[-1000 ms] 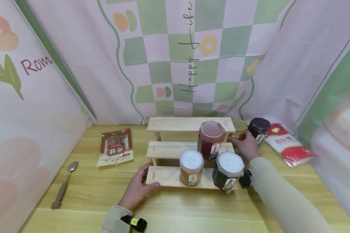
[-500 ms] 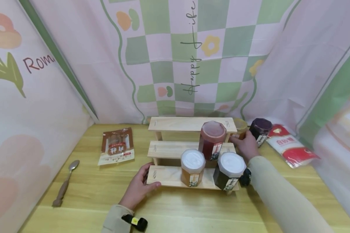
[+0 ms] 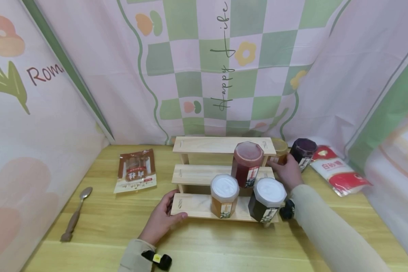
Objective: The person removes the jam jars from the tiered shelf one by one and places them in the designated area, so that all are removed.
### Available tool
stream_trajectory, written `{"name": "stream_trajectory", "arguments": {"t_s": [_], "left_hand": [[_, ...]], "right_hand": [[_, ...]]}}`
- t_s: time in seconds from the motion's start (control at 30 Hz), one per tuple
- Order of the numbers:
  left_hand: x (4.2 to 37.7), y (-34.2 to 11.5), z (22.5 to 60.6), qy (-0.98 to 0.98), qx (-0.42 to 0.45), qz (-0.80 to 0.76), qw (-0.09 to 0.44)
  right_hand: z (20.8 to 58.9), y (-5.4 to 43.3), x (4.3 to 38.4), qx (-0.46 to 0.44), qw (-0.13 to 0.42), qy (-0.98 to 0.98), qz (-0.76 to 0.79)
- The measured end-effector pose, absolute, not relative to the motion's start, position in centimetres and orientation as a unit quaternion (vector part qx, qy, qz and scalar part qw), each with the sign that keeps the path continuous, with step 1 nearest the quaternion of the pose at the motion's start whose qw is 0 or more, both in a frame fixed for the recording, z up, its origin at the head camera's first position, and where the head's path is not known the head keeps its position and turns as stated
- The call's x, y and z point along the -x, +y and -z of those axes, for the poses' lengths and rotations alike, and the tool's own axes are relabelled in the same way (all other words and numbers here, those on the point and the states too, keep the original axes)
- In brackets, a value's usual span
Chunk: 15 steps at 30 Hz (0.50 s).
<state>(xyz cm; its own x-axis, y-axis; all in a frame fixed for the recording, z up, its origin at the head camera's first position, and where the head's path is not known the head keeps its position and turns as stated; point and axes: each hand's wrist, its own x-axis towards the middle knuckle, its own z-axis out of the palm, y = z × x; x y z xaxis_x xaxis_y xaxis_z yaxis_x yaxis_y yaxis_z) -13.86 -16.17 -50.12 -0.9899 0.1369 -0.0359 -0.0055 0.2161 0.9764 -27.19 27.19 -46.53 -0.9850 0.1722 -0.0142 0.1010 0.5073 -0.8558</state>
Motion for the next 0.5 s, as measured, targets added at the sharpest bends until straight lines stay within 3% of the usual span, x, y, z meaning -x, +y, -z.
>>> {"name": "stream_trajectory", "arguments": {"t_s": [0.5], "left_hand": [[13.8, -15.9, 49.8, 0.771, -0.032, -0.634, 0.054]], "right_hand": [[44.0, 27.3, 26.6, 0.052, 0.038, -0.869, -0.491]]}}
